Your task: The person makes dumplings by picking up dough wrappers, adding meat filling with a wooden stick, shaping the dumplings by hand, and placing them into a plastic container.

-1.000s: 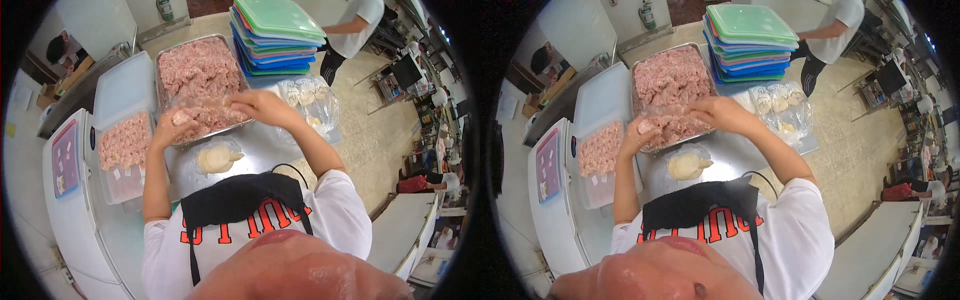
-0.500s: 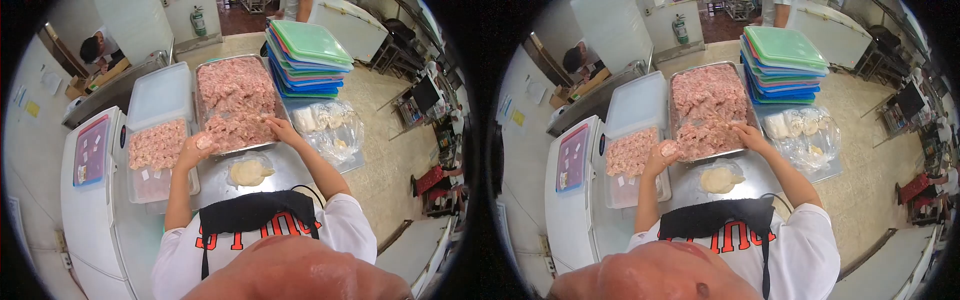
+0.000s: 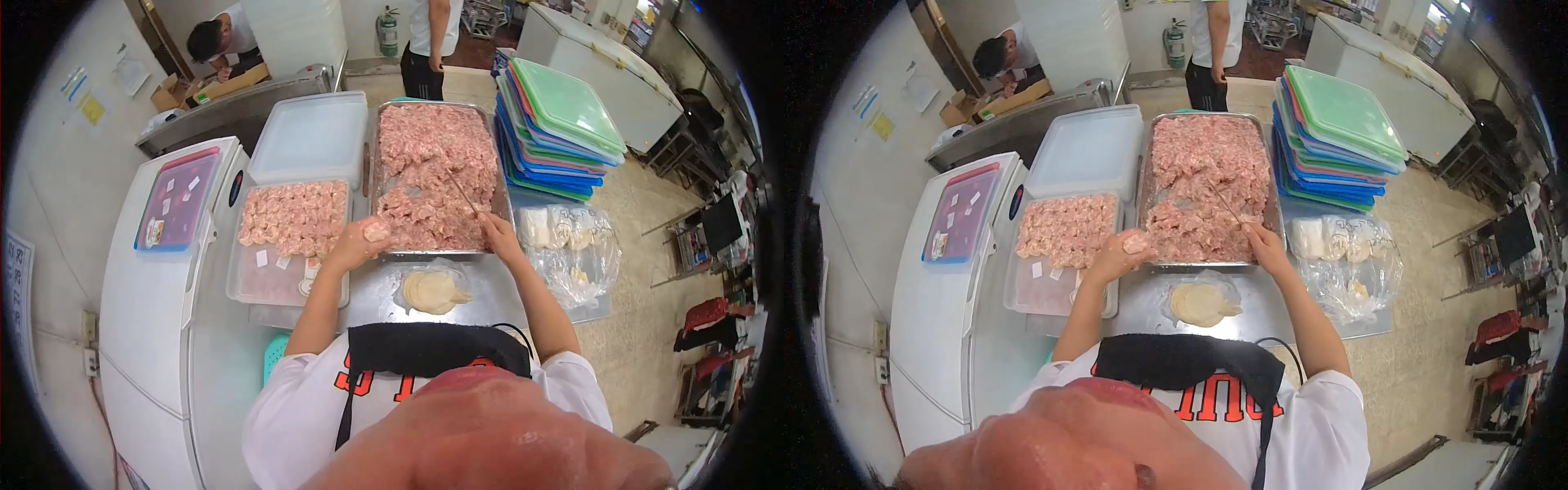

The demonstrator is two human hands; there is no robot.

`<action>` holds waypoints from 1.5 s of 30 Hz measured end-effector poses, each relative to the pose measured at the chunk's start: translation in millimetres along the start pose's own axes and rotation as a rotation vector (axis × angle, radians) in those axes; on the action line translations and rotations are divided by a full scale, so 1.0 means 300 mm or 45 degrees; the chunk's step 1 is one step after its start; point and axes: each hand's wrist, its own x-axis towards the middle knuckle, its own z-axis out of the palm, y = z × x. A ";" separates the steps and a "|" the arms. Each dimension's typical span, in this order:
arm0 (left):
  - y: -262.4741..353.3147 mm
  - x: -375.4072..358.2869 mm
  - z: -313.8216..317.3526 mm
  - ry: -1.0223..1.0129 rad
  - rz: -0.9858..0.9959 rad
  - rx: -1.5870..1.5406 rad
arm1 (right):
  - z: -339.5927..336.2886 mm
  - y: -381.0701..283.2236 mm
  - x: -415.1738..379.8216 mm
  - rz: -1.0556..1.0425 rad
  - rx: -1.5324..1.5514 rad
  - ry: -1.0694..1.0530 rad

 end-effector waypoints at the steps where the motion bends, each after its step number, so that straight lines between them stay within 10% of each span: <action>1: 0.005 -0.004 0.002 0.014 -0.010 0.001 | -0.002 -0.002 -0.006 -0.003 0.048 -0.003; 37: -0.018 -0.218 -0.066 0.205 -0.017 -0.126 | -0.007 -0.032 -0.016 0.015 0.285 -0.007; 39: -0.048 -0.213 -0.109 0.451 0.401 0.184 | -0.010 -0.033 -0.016 0.015 0.295 -0.009; 45: -0.162 -0.274 -0.307 0.610 0.016 -0.021 | -0.012 -0.016 -0.005 0.019 0.272 -0.011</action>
